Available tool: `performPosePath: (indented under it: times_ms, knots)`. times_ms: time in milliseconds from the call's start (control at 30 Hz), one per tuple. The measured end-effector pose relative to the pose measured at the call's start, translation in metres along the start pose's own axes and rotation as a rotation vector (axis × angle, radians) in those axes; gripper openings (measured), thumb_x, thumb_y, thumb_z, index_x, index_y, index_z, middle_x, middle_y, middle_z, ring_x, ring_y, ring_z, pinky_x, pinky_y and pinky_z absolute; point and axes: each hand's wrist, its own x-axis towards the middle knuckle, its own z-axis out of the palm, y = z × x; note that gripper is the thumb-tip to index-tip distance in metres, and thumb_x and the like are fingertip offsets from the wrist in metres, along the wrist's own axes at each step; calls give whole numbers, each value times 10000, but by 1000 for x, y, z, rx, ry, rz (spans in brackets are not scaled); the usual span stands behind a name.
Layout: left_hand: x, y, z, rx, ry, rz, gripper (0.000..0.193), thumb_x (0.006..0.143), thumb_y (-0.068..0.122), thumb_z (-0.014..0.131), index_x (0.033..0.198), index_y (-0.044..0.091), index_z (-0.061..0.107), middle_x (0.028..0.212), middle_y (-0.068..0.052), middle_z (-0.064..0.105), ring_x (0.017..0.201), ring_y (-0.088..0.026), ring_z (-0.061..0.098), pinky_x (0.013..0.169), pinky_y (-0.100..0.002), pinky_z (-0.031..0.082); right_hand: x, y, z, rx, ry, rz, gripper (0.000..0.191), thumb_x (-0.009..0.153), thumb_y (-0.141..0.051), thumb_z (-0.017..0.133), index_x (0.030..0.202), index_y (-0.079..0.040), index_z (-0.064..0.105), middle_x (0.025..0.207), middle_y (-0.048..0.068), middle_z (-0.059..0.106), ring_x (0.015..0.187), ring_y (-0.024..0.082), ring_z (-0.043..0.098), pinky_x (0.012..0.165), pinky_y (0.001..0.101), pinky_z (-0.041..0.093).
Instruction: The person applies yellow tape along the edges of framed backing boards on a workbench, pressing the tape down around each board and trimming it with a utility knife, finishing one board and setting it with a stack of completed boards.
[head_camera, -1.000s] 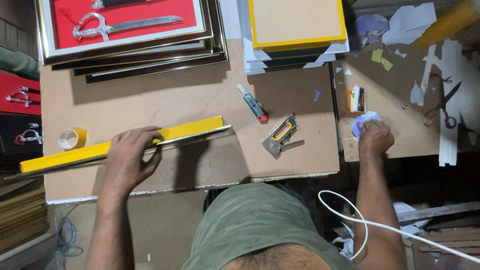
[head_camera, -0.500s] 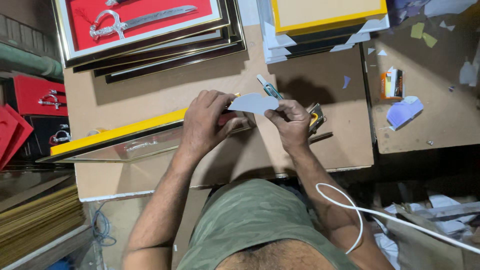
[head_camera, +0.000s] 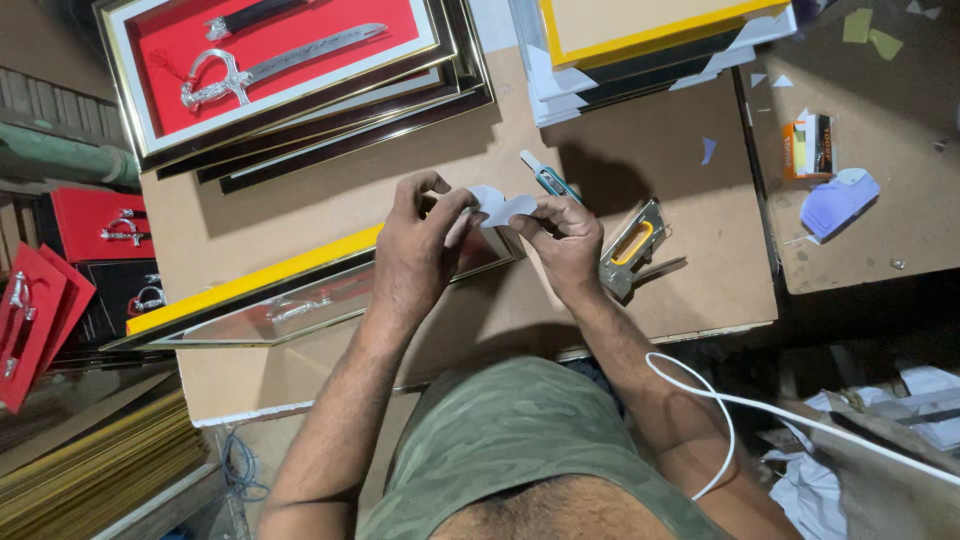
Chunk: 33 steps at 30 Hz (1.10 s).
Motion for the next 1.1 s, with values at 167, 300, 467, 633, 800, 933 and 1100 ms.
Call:
performPosePath:
  times_ms: [167,300,467,633,800,933,1100]
  knots:
    - [6,-5,-3,31,-32,125,236,940,99,799,1142,61,682,1075,-103,652,993,-321,654,848,-430,549,-5,-31,20,-558,217,-396,352,830,-79,877,1067,-15,625,1069,134,627,1052,210,616,963,352,510]
    - [3,-5,-6,32,-69,168,325,819,114,801,1097,20,663,1061,-128,642,987,-343,622,860,-455,522,-6,-47,21,-667,29,-520,276,892,-89,837,1123,-16,705,1104,108,706,1130,273,632,1017,410,491]
    - [-15,9,-12,14,-117,141,338,773,185,813,1036,31,666,1019,-120,649,954,-336,606,811,-473,480,3,-60,5,-411,-328,-362,337,816,-253,875,979,-38,672,1007,78,686,1037,249,640,969,369,503]
    - [-43,27,-33,-35,-88,111,348,841,189,818,1130,66,669,1075,-99,665,1024,-319,619,858,-463,470,8,-84,0,-445,-600,-352,282,842,-251,855,919,-71,651,910,48,669,926,230,642,1021,420,464]
    - [-109,-6,-100,241,-51,0,633,684,262,831,1256,68,641,1229,-172,663,1129,-353,604,939,-479,456,-27,-105,7,-614,-617,-450,285,833,-254,845,945,-81,648,944,57,673,944,254,639,1028,457,438]
    - [-186,-38,-134,450,-106,-269,639,658,151,809,1274,108,647,1245,-66,690,1192,-278,634,1003,-475,453,-58,-106,1,-738,-681,-529,284,796,-228,862,942,-91,661,944,47,682,923,235,636,1031,482,426]
    - [-272,-46,-74,494,-99,-260,555,810,170,745,1352,142,628,1367,-37,656,1217,-256,606,959,-439,456,-72,-72,-13,-898,-833,-684,249,793,-57,780,1024,-39,689,1049,94,703,1004,268,662,986,465,479]
